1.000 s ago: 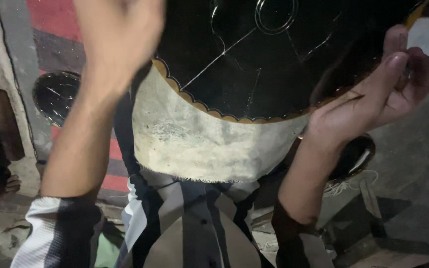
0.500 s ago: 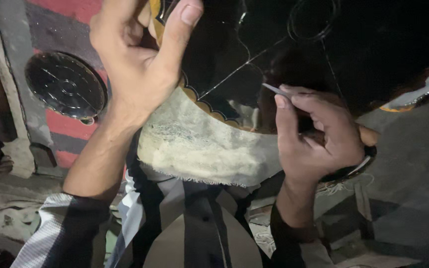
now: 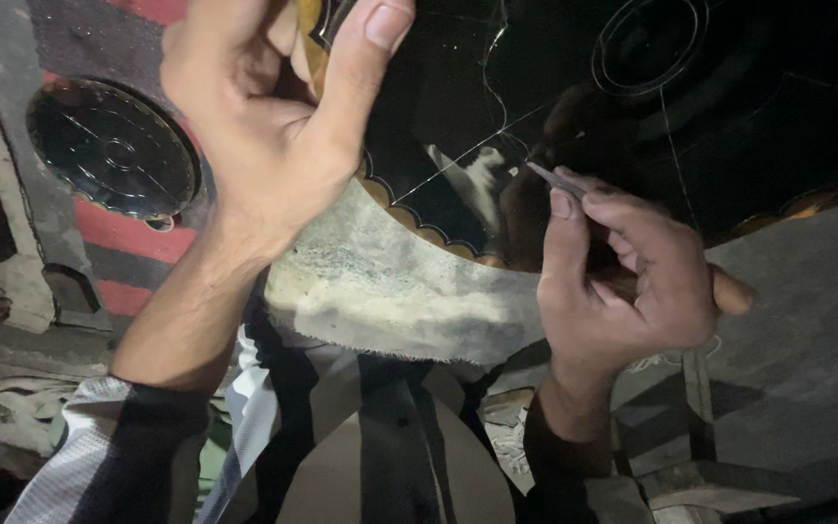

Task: The person holds a dark lacquered decorative plate steady on a cloth-covered work surface and scratches fine curved lines into its surface using a small pointed hand tool, repositioning the plate and continuing the engraving across different areas throughout the clip.

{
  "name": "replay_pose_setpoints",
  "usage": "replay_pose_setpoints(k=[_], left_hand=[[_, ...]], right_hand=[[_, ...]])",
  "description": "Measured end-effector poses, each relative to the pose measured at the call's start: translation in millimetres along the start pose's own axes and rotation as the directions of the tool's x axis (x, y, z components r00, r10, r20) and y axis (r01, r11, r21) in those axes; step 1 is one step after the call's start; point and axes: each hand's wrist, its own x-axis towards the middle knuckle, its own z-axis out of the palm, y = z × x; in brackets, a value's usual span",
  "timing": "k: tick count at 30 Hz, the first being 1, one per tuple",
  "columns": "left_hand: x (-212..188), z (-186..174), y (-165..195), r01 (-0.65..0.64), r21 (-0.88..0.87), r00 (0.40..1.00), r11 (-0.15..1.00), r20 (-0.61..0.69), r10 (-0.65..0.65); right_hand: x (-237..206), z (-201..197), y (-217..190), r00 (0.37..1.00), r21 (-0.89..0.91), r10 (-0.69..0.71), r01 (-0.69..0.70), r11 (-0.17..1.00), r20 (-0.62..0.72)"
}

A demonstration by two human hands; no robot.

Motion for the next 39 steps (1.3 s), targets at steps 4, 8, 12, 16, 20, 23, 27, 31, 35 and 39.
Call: replay_pose_setpoints(k=[4,8,12,16,20,23,27,31,35,39], left_hand=[[0.1,-1.9,-5.6,-0.058,0.005,0.998,0.998,0.018,0.058],[-1.3,-5.8,-14.6,-0.065,0.009,0.998,0.998,0.004,0.065],[-3.2,-10.9,-21.2,-0.025,0.021,1.000,0.999,0.000,0.025],[-0.4,-12.3,-29.2,-0.121,0.008,0.993,0.993,0.011,0.121],[-0.8,-9.6,-28.3,-0.098,-0.004,0.995,0.995,0.003,0.098],[1.7,-6.9,-25.1,-0.079,-0.030,0.997,0.996,-0.012,0.079],[4.3,-6.7,-23.7,-0.069,0.001,0.998,0.998,-0.014,0.069],[4.4,-8.9,-27.6,-0.122,-0.008,0.992,0.992,-0.006,0.122],[4.5,-9.1,-31.7,-0.122,0.000,0.992,0.993,-0.020,0.122],[5.0,-8.6,-30.8,-0.095,0.007,0.995,0.995,-0.027,0.095]], right_hand=[[-1.9,0.4,12.8,0.999,-0.013,-0.050,0.050,0.999,0.001],[1.7,-3.5,5.7,0.993,0.011,-0.112,0.111,0.994,0.037],[-20.3,-75.4,-61.5,0.892,0.017,0.193,-0.218,0.976,0.408],[-68.9,-133.2,-80.4,0.538,0.106,0.428,-0.703,0.703,0.726],[-100.8,-134.3,-65.5,0.485,0.255,0.368,-0.813,0.523,0.793],[-99.5,-123.7,-65.2,0.550,0.323,0.314,-0.769,0.551,0.774],[-82.6,-108.3,-67.5,0.732,0.424,0.179,-0.556,0.715,0.657],[-59.2,-80.1,-43.1,0.937,0.487,-0.102,-0.080,0.870,0.335],[-39.8,-38.9,-12.6,0.977,0.355,-0.212,0.191,0.915,0.022],[-29.4,-12.5,2.1,0.994,0.239,-0.110,0.103,0.965,0.016]])
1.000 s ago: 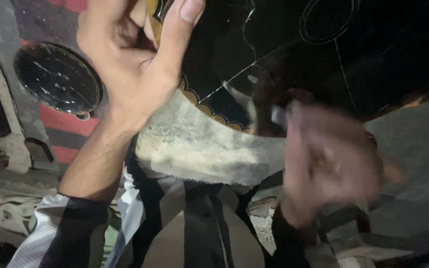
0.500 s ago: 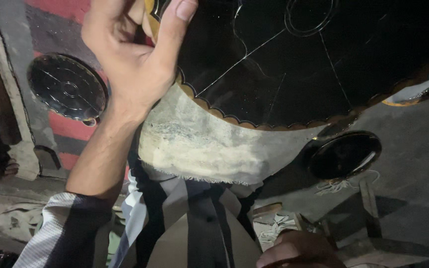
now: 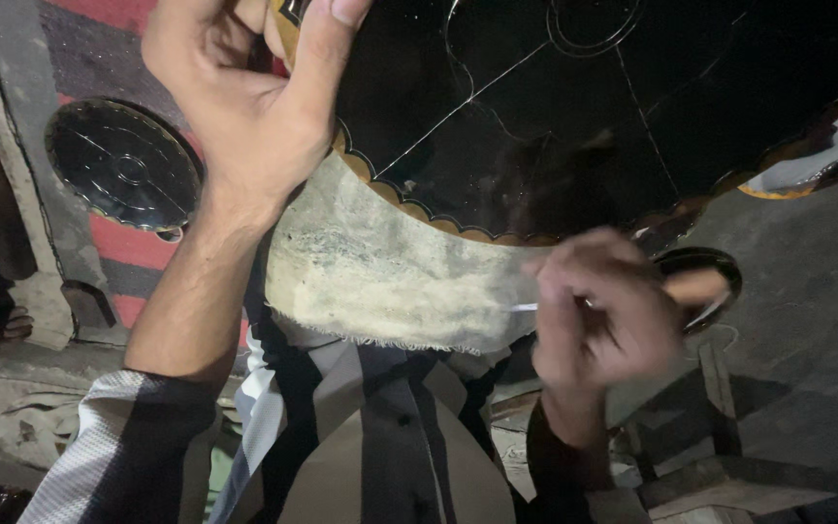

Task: The person holds a dark lacquered decorative plate steady on a cloth-covered work surface and scratches fine curved lines into its surface using a small pointed hand tool, repositioning the plate and continuing the engraving across different areas throughout the clip.

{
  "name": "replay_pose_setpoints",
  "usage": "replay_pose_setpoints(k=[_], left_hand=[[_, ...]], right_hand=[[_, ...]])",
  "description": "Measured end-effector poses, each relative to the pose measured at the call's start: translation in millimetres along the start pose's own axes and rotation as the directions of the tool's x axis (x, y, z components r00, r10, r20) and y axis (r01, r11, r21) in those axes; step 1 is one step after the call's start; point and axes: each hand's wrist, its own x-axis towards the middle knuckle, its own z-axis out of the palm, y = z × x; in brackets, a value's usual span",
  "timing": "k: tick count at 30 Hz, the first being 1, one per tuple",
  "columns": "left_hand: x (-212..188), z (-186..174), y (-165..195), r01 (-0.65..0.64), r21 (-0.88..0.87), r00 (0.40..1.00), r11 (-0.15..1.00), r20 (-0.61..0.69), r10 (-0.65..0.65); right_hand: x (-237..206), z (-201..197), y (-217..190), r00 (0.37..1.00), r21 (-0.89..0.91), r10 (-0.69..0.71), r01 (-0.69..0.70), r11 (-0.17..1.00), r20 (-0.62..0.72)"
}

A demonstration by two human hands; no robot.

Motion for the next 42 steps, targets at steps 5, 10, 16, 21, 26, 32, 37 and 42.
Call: replay_pose_setpoints(k=[5,10,16,21,26,32,37,42], left_hand=[[2.1,0.2,3.0,-0.026,0.008,0.999,1.000,0.020,0.026],[0.0,1.4,3.2,-0.039,0.005,0.999,0.999,0.027,0.039],[-1.9,-0.5,-0.3,-0.049,0.003,0.999,0.999,0.008,0.049],[-2.0,-0.9,-0.7,-0.034,0.039,0.999,0.999,0.006,0.034],[-1.5,1.0,-0.3,-0.036,-0.006,0.999,0.999,0.004,0.036],[-1.0,-2.5,-1.5,-0.049,0.017,0.998,0.999,0.029,0.049],[-1.7,-3.8,-7.2,-0.064,-0.024,0.997,0.998,0.038,0.065],[-4.7,-5.0,-12.1,-0.078,-0.006,0.997,0.997,0.026,0.078]], right_hand=[[9.7,6.9,-4.8,0.980,-0.434,0.088,-0.002,0.901,0.177],[24.8,16.5,-15.6,0.952,-0.600,0.097,0.101,0.794,0.290],[31.2,17.9,-18.3,0.924,-0.662,0.157,0.125,0.739,0.349],[21.3,11.5,-24.1,0.907,-0.645,0.186,0.114,0.755,0.377],[16.4,8.3,-22.4,0.917,-0.626,0.154,0.123,0.770,0.369],[5.0,4.0,-19.2,0.924,-0.630,0.174,0.087,0.772,0.341],[-7.9,-4.8,-12.9,0.915,-0.637,0.193,0.084,0.766,0.353],[-20.7,-12.0,-11.2,0.941,-0.658,0.113,0.134,0.741,0.320]])
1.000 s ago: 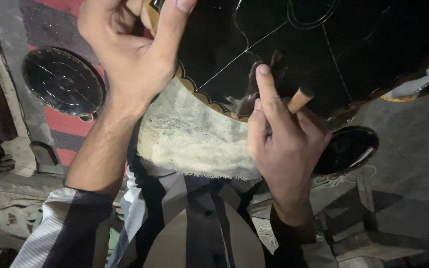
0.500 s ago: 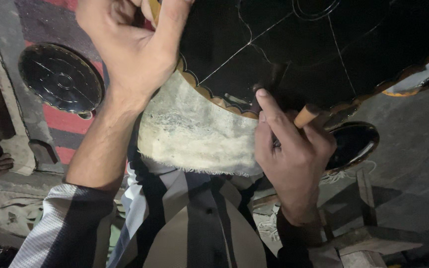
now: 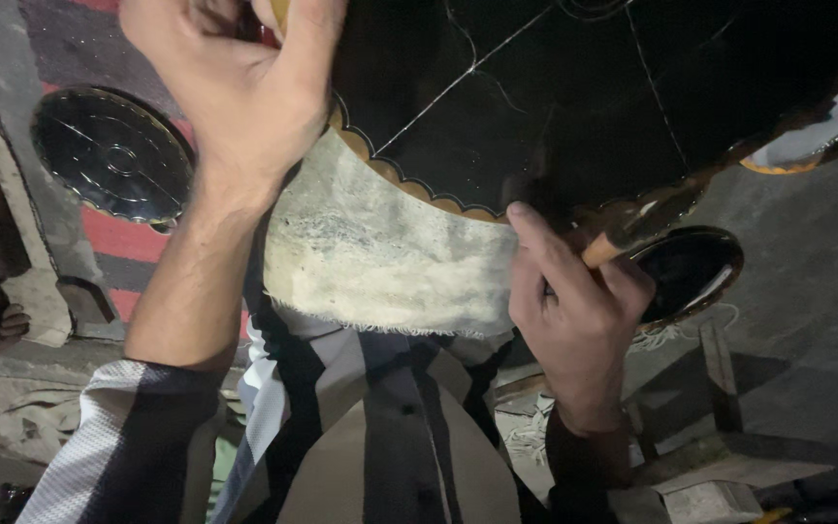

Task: The person holds a dark lacquered decorative plate steady on a cloth-covered work surface and scratches fine curved lines into its surface using a small pointed hand tool, repositioning the plate and continuing the engraving across different areas throughout the clip.

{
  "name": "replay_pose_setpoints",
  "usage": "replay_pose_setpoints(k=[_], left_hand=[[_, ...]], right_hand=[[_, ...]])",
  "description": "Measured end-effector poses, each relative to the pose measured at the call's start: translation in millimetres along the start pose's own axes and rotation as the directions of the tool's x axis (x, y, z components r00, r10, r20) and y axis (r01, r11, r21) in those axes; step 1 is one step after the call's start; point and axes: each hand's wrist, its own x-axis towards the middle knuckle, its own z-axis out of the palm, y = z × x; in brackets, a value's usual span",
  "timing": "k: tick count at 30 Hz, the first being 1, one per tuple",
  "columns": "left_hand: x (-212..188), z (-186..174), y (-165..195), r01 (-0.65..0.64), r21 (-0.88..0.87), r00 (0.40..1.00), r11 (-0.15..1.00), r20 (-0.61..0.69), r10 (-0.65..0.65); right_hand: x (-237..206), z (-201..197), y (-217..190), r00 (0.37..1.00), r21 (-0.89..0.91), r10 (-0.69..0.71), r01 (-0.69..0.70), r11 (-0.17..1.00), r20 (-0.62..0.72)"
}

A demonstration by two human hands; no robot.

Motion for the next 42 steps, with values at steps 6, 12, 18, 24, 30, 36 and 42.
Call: replay_pose_setpoints(k=[6,12,18,24,30,36,42], left_hand=[[-2.8,-1.0,-0.9,0.075,0.013,0.996,0.997,-0.039,-0.074],[1.5,-3.1,0.6,-0.020,0.069,1.000,0.997,0.009,0.019],[1.2,-1.7,3.7,0.050,0.039,0.999,0.998,-0.010,-0.050],[0.1,-4.9,-0.8,-0.035,0.087,0.999,0.996,0.017,0.034],[-3.4,-8.8,-7.3,-0.063,0.112,0.998,0.992,0.016,0.061],[-4.4,-7.4,-11.0,-0.082,0.103,0.997,0.991,0.018,0.080],[-0.7,-6.5,-7.6,-0.059,0.121,0.998,0.991,0.016,0.057]], right_hand=[[-6.8,3.4,-2.0,0.997,0.079,0.059,-0.055,0.995,-0.044],[1.6,4.1,8.2,0.987,0.108,0.134,-0.124,0.986,-0.089],[18.8,-8.6,19.0,0.991,-0.070,0.108,-0.114,0.991,-0.085],[35.0,-11.9,11.9,0.991,-0.124,0.133,-0.136,0.983,-0.026],[25.6,-9.1,8.5,0.993,-0.134,0.114,-0.117,0.984,-0.029],[8.5,1.5,2.6,0.993,-0.142,0.095,-0.104,0.984,-0.065],[3.2,9.6,2.4,0.988,-0.078,0.073,-0.084,0.993,-0.135]])
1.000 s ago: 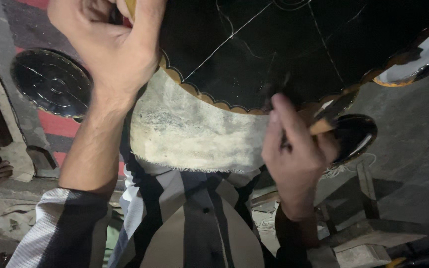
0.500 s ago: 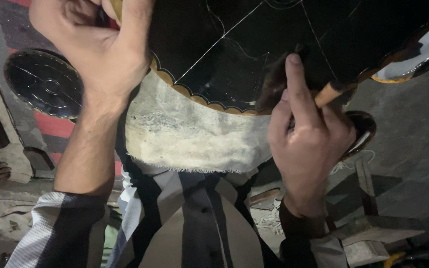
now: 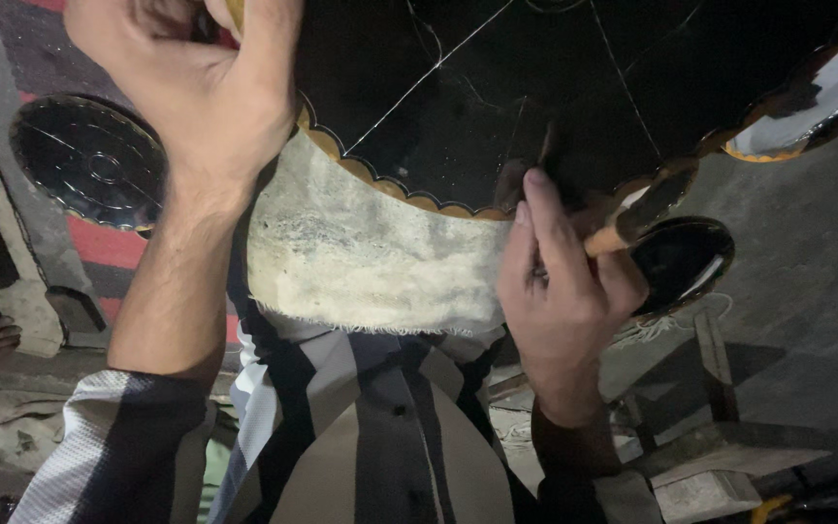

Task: The person holds a dark lacquered decorative plate steady on a cloth-covered work surface and scratches fine curved lines into its surface using a small pointed hand tool, repositioning the plate and continuing the engraving across different areas throughout the clip.

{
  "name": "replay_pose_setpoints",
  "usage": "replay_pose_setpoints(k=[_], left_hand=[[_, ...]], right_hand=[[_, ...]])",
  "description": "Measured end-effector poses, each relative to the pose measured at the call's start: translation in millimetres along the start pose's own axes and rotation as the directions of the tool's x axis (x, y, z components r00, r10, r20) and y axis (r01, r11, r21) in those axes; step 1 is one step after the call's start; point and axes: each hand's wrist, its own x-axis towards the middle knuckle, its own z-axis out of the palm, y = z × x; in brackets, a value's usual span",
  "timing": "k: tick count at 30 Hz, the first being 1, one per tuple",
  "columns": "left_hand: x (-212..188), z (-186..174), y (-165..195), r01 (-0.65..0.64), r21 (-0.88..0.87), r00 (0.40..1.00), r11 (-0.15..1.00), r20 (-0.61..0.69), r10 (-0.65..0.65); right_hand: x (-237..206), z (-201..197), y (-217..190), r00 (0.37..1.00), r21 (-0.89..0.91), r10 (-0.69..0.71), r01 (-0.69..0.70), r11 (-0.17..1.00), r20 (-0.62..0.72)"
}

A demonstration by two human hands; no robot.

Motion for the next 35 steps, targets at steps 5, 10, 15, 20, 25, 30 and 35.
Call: replay_pose_setpoints(k=[5,10,15,20,25,30,35], left_hand=[[-2.1,0.4,1.9,0.048,-0.030,0.999,0.998,-0.008,-0.048],[-0.6,0.8,0.3,0.015,-0.013,1.000,1.000,-0.011,-0.015],[-2.5,5.2,9.5,0.104,-0.026,0.993,0.994,-0.060,-0.105],[1.6,-0.5,14.6,0.070,-0.052,0.998,0.996,0.010,-0.070],[2.4,4.7,28.9,0.104,-0.043,0.995,0.994,0.014,-0.104],[5.5,6.7,39.1,0.149,-0.010,0.989,0.989,0.004,-0.149],[15.3,5.8,44.4,0.134,-0.028,0.991,0.991,0.014,-0.134]], right_hand=[[-8.5,5.5,-7.3,0.999,0.032,-0.040,0.041,0.999,-0.011],[-8.1,6.4,-14.3,0.991,-0.144,-0.114,0.104,0.984,-0.066],[0.3,-17.7,-8.1,0.968,0.591,0.230,-0.243,0.769,0.099],[31.4,-8.9,2.4,0.968,0.747,0.251,-0.168,0.643,0.002],[45.6,7.5,-4.0,0.980,0.683,0.177,-0.066,0.727,-0.093],[49.2,18.8,-15.5,0.961,0.668,0.221,-0.054,0.742,-0.168],[48.9,26.9,-9.7,0.960,0.555,0.186,-0.039,0.831,-0.211]])
